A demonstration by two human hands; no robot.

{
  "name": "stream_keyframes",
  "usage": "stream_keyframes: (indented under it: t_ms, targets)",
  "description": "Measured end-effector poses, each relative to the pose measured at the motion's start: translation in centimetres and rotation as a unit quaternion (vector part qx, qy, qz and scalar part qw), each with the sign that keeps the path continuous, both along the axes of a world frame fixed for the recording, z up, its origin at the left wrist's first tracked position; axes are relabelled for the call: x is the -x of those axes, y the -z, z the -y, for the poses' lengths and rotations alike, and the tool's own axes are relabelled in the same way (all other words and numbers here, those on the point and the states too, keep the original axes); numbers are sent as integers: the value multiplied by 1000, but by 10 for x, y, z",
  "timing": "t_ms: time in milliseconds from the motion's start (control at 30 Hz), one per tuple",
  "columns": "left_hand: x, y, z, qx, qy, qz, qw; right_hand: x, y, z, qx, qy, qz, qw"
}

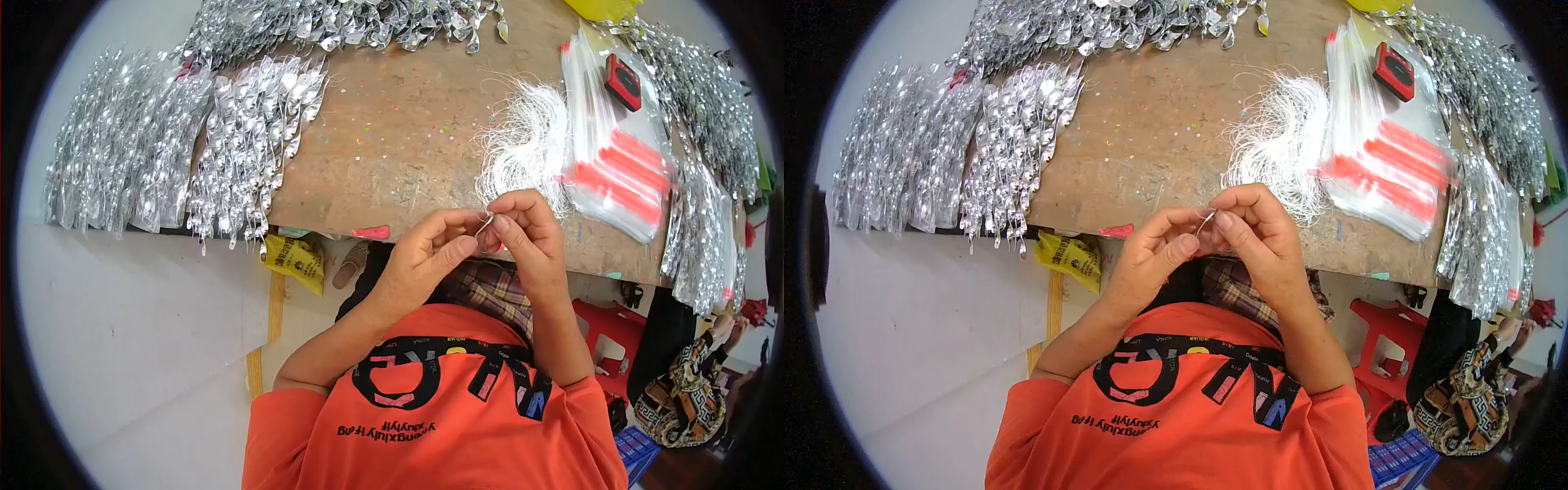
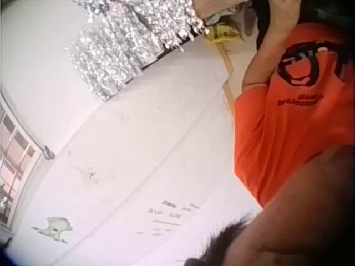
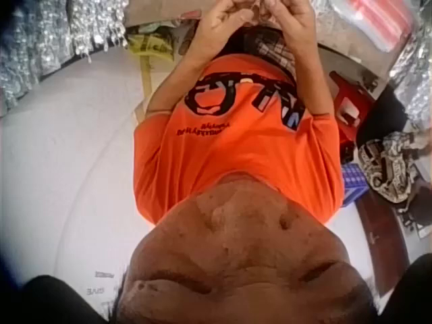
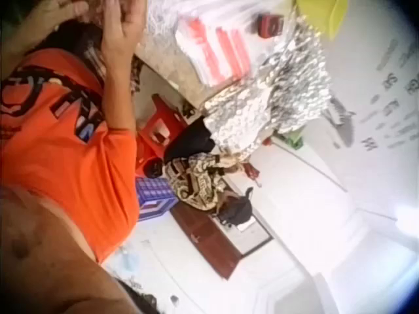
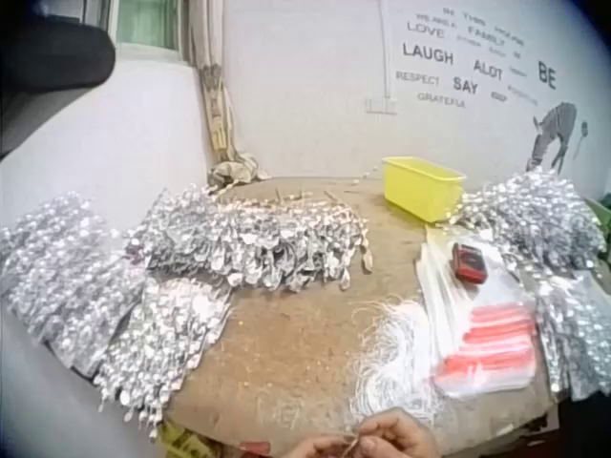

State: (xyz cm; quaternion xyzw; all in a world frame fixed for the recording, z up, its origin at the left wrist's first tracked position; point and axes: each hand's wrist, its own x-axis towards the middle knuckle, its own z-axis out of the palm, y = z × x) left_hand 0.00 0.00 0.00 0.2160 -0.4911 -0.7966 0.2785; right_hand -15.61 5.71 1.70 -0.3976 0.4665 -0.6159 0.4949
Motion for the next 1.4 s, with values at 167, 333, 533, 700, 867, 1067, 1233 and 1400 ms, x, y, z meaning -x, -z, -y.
stream_keyframes:
  t_ms: [167, 333, 533, 700, 867, 1067, 1233, 1400]
  targets:
    - [4, -5, 10, -12, -66, -29, 997, 1, -1, 2, 8, -10, -15, 1000]
    - [10, -13, 13, 25, -76, -30, 996, -1, 0, 1, 13, -4, -27, 1000]
    - [14, -14, 18, 96, -103, -32, 989, -1, -1, 3, 13, 5, -20, 1000]
    - [28, -13, 17, 209, -124, -45, 969, -1, -11, 3, -22, -7, -40, 999]
    - [25, -1, -1, 57, -57, -37, 996, 4, -12, 6, -25, 70, 33, 997]
    - [6, -15, 14, 283, -41, 95, 954, 17, -13, 7, -36, 77, 107, 991]
    - [-13, -18, 22, 279, 50, 146, 948, 24, -4, 7, -60, 70, 145, 985]
    - [-23, -8, 22, 265, 28, 157, 951, 34, 10, 8, -76, 79, 207, 972]
